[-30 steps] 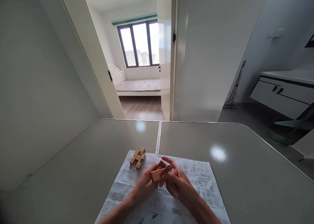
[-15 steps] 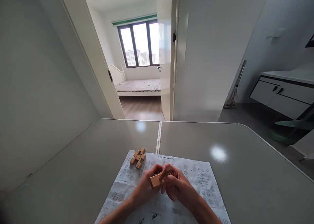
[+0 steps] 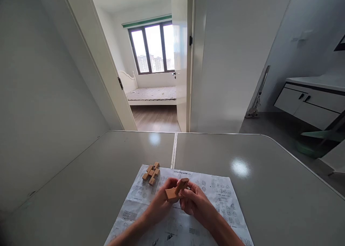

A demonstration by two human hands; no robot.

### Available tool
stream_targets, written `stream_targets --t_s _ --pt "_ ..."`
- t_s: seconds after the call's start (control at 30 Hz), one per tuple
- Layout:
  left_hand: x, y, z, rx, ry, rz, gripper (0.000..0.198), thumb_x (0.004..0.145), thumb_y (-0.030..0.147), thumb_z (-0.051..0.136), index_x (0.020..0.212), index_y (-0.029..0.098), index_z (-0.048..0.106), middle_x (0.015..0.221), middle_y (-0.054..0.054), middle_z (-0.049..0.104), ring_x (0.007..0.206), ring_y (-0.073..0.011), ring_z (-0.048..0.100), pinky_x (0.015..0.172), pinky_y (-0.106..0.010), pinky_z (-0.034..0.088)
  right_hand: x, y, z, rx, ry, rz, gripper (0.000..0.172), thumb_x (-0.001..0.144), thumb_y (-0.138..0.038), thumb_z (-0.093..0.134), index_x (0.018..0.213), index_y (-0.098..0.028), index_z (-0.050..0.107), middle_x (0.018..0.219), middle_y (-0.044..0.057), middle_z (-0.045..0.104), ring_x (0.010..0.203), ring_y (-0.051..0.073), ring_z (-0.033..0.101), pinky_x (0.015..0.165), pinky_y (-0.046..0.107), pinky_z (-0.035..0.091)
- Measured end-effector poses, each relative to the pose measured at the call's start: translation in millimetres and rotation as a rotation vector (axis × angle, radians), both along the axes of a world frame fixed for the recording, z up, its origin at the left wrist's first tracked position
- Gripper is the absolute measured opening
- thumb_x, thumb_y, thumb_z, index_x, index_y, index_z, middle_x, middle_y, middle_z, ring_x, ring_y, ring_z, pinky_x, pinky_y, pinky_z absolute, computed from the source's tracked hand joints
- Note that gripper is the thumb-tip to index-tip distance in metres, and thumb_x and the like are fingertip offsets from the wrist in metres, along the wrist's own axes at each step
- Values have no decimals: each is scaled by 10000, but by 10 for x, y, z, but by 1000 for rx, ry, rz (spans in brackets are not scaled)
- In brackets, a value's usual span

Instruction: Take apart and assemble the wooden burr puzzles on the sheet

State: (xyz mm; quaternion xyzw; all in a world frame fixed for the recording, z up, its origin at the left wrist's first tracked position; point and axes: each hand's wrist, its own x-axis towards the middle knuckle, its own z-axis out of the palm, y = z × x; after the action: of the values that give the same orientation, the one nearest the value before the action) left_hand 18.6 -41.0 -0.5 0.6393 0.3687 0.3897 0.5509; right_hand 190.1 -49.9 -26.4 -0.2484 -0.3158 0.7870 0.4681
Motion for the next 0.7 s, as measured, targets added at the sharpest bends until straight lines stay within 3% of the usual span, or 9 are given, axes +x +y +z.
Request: stream_targets --t_s 0.13,0.27,0.4,0.6,0.7 --pt "3 25 -83 -94 -109 -12 503 881 456 752 1234 193 509 957 -56 661 742 -154 640 640 -248 482 -7 22 -23 7 17 -39 366 798 -440 864 1016 -184 720 660 3 643 518 108 517 482 208 361" --pt "21 35 -104 -152 -113 29 485 926 519 669 1230 180 502 845 -10 618 594 -102 556 497 -194 425 -18 23 -13 33 -12 -73 393 796 -466 857 1017 -167 727 692 39 682 541 136 550 480 233 359" --pt "39 48 -43 -125 -125 122 399 920 494 658 1133 176 547 995 -57 638 693 -129 605 571 -231 505 -23 23 -16 29 -17 -112 354 824 -433 849 1039 -183 721 698 24 683 523 114 522 472 224 310" --pt "25 50 21 33 -14 279 219 950 394 589 997 184 627 975 -65 647 881 -207 621 778 -315 521 -31 21 -53 33 -47 -176 308 854 -403 835 1033 -194 695 689 -2 662 503 85 464 493 224 325" --pt "17 44 23 111 46 326 219 955 402 587 948 189 641 942 -53 637 858 -201 597 787 -312 499 -34 13 -29 55 -73 -200 315 856 -416 830 1017 -190 682 649 -10 643 516 97 469 506 230 338"
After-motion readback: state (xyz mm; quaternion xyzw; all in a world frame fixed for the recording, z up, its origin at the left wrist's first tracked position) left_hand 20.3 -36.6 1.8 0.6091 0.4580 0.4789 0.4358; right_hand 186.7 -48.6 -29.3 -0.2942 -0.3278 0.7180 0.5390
